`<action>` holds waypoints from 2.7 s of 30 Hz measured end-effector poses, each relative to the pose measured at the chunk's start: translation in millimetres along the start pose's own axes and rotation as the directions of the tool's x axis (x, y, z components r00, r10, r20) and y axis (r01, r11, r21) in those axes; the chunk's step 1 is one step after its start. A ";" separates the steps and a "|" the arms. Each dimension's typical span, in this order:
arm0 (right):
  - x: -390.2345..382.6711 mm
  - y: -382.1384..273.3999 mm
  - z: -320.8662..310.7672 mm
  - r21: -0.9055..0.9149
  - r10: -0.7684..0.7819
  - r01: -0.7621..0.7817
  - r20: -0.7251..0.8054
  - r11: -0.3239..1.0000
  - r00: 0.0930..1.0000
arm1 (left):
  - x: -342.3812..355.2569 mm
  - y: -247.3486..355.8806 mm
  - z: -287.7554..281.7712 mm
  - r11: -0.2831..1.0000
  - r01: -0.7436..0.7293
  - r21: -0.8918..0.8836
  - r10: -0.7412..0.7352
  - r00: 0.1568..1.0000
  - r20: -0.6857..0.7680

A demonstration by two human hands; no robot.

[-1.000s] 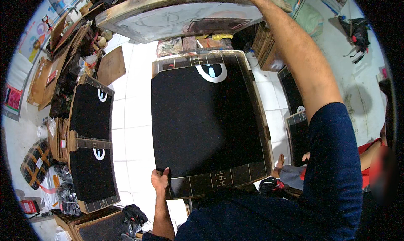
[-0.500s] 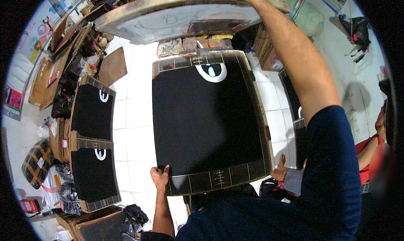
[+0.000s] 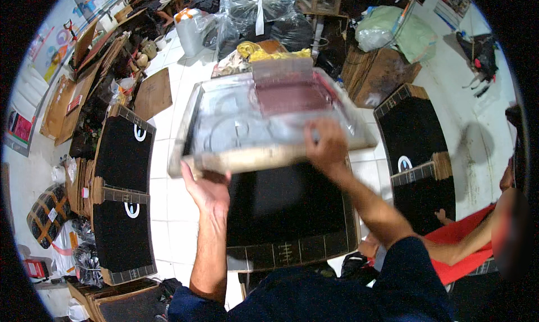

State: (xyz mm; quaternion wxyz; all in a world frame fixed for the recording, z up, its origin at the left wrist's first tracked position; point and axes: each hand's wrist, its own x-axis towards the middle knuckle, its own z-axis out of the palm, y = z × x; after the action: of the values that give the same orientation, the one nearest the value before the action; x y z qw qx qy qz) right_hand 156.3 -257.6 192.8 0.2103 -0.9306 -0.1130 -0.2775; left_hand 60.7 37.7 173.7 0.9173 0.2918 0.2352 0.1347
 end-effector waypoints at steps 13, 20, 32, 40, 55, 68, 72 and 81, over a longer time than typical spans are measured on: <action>129.6 106.3 199.6 0.086 -0.155 0.143 0.152 0.986 0.976 | -0.4 -112.9 -114.5 -0.532 -0.414 0.739 0.232 0.768 0.597; 177.0 122.0 249.7 0.012 -0.277 0.290 0.339 0.957 0.899 | 12.5 -120.2 -142.4 -0.666 -0.351 0.659 0.070 0.850 0.523; 112.1 99.8 197.1 -0.025 -0.239 0.263 0.346 0.964 0.907 | 13.2 -120.4 -147.0 -0.652 -0.410 0.638 0.076 0.801 0.593; 154.4 109.0 252.8 -0.089 -0.280 0.292 0.128 0.952 0.952 | 11.7 -120.7 -145.7 -0.644 -0.413 0.644 0.083 0.799 0.595; 130.2 103.3 219.3 -0.128 -0.228 0.295 0.378 0.947 0.897 | 12.9 -119.6 -147.4 -0.626 -0.425 0.653 0.052 0.813 0.580; 65.0 87.3 181.0 -0.147 -0.192 0.256 0.350 0.955 0.917 | 13.4 -117.4 -143.5 -0.655 -0.426 0.624 0.033 0.809 0.587; 25.2 83.5 168.5 -0.095 -0.199 0.238 0.305 0.966 0.931 | 12.7 -117.3 -145.8 -0.632 -0.437 0.640 0.035 0.809 0.587; 16.2 87.8 167.7 -0.092 -0.276 0.301 0.219 0.949 0.936 | 23.5 -102.7 -117.8 -0.590 -0.474 0.654 0.052 0.786 0.616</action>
State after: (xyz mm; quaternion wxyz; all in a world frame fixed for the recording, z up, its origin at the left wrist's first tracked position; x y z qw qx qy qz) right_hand 276.9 -257.7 46.0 0.0962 -0.9385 -0.2520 -0.2155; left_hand 31.9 20.9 19.3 0.1431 0.9844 0.0118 0.1017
